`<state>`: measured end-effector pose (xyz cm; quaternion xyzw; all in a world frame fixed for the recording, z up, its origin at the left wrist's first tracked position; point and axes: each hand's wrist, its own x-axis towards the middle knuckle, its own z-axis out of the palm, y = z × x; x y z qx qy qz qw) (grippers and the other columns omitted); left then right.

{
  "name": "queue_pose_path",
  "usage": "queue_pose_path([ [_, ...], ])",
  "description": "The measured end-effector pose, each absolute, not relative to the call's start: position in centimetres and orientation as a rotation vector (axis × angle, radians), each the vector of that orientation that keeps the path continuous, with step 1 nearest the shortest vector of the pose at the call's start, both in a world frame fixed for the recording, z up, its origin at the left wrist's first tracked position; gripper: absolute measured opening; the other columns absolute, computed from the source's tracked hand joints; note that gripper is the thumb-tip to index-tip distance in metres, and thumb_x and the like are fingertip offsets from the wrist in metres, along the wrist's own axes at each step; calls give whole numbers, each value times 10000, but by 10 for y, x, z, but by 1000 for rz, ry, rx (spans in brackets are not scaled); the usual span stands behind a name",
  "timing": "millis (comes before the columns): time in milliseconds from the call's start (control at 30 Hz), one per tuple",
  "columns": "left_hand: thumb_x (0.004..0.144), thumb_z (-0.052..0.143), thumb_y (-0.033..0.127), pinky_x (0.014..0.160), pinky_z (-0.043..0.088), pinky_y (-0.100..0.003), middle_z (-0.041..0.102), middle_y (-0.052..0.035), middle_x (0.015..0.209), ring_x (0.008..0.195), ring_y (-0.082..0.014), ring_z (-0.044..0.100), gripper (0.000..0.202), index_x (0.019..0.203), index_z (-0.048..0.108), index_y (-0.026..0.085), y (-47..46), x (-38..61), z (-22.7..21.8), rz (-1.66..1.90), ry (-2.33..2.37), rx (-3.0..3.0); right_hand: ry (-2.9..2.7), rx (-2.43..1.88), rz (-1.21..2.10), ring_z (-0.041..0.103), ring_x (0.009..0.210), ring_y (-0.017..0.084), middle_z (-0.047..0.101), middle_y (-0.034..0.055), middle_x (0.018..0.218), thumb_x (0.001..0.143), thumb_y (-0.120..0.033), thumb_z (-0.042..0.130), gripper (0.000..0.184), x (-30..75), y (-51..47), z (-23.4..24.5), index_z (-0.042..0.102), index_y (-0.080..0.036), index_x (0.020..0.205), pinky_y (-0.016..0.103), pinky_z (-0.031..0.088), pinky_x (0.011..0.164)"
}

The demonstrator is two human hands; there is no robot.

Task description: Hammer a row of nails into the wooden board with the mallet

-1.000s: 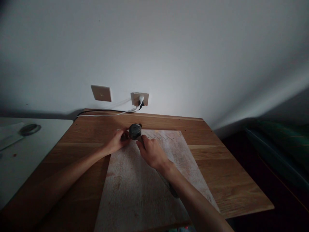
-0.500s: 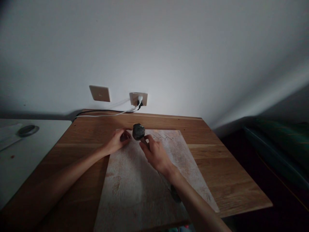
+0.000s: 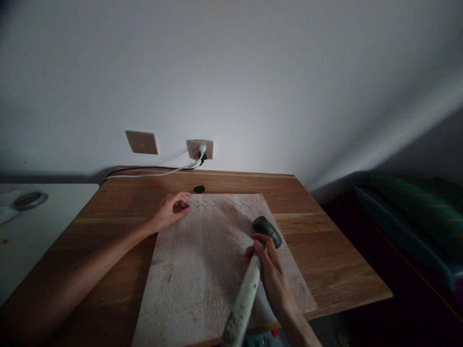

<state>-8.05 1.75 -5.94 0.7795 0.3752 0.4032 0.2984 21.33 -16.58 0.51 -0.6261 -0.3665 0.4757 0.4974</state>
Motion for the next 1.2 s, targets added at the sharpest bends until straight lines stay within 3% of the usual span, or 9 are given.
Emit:
queue_pose_path([
  [167,852,676,195,832,530,-332,729,-10,890,811,-182,676,368,1215,630,230,18,-79,-63,1086,1019,2086,-1435,-1673,1165,425,369,117,536,-76,553,982,-714,467,617,212,-162,2,561,-190,1294,227,327,358],
  [300,879,678,275,935,532,-379,737,-56,1057,979,-225,690,377,1250,625,231,19,-85,-57,1042,1039,2160,-1822,-1611,684,546,474,131,564,-51,589,1071,-499,487,390,213,-173,3,633,-188,1257,231,453,480],
  [400,891,700,432,1099,467,-455,675,-97,1269,1223,-289,620,416,1251,647,229,24,-101,-39,963,1104,2316,-1952,-1464,230,636,588,141,655,6,743,1081,-329,515,238,217,-194,0,656,-197,1219,234,538,579],
  [467,883,691,550,1149,432,-475,633,-114,1336,1290,-315,581,491,1248,670,223,28,-116,-25,811,1168,2410,-2116,-1335,57,731,824,187,735,84,944,1077,-268,503,254,221,-211,-4,654,-189,1265,260,601,715],
  [533,872,673,624,1133,449,-466,622,-118,1381,1289,-326,595,569,1281,676,228,31,-132,-11,553,1229,2436,-2312,-1237,-78,722,1112,254,752,141,1181,1072,-338,529,324,226,-224,-11,655,-185,1329,329,621,876],
  [633,747,787,640,1115,467,-465,598,-107,1487,1334,-363,582,811,1448,589,283,32,-152,2,225,1187,2453,-2429,-1194,-253,660,1275,317,724,164,1338,1017,-568,587,548,233,-235,-25,651,-168,1385,398,617,954],
  [800,642,891,599,1179,406,-537,438,-129,1643,1463,-400,465,1149,1625,363,325,28,-159,9,152,1054,2450,-2451,-1222,-259,634,1336,313,703,152,1397,996,-641,576,653,246,-237,-39,626,-165,1440,410,606,1009],
  [1067,570,945,583,1154,419,-539,527,-125,1528,1389,-405,501,1211,1615,379,349,19,-120,-1,205,1097,2480,-2435,-1323,-113,609,1370,317,621,128,1509,974,-584,655,709,293,-244,-39,519,-214,1563,426,579,1069],
  [1200,595,956,561,1206,337,-581,429,-146,1618,1460,-417,416,1187,1607,380,332,23,-69,-15,343,1085,2547,-2380,-1424,-11,589,1392,307,600,109,1534,981,-527,674,688,345,-245,-46,485,-274,1592,419,565,1087],
])
